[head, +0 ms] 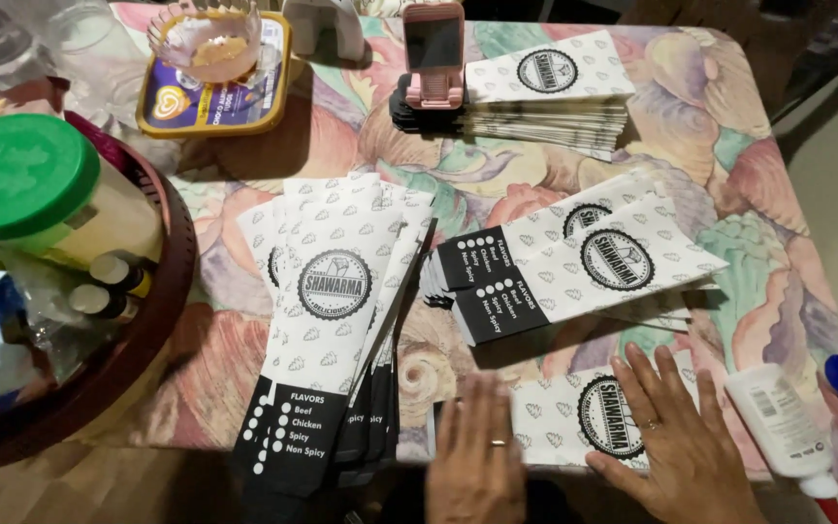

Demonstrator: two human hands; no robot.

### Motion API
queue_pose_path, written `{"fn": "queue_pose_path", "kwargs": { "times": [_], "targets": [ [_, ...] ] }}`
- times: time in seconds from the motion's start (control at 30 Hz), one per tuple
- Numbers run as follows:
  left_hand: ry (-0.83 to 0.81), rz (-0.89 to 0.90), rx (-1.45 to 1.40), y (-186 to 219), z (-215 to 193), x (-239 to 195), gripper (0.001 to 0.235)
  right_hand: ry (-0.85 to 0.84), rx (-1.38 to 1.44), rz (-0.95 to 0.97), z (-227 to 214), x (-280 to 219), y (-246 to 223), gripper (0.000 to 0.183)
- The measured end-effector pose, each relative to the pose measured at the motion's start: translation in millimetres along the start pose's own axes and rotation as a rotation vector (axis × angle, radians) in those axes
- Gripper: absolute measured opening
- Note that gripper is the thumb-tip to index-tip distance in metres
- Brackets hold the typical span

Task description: Applying glue to paper shawarma sleeves, folding them, and stacking them on a table.

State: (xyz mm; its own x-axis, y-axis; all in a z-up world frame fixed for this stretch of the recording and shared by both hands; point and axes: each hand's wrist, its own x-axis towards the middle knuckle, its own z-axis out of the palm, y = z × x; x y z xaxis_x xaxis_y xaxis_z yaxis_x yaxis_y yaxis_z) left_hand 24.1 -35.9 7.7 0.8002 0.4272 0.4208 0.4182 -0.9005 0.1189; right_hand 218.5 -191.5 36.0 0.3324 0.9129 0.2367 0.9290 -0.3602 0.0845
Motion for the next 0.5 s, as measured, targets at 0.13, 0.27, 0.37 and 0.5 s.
{"fn": "queue_pose_path", "kwargs": {
  "times": [0.13,0.27,0.37,0.5],
  "targets": [
    [-0.006,-0.115,0.141,-40,-12,-19,0.07,-0.029,0.015,0.035,-2,2,1,0.122],
    [0.086,-0.093,0.07,-37,-13,-13,0.059,0.054,0.004,0.018,-5,3,-2,0.121],
    [0.308,-0.207,0.029,-23,-11,-9,0.044,-0.001,-0.021,0.016,-5,2,3,0.125],
    [0.127,0.098,-0.173,-10,-14,-9,0.051,-0.035,-0.111,-0.065,-6,0,19,0.134]
  ]
}}
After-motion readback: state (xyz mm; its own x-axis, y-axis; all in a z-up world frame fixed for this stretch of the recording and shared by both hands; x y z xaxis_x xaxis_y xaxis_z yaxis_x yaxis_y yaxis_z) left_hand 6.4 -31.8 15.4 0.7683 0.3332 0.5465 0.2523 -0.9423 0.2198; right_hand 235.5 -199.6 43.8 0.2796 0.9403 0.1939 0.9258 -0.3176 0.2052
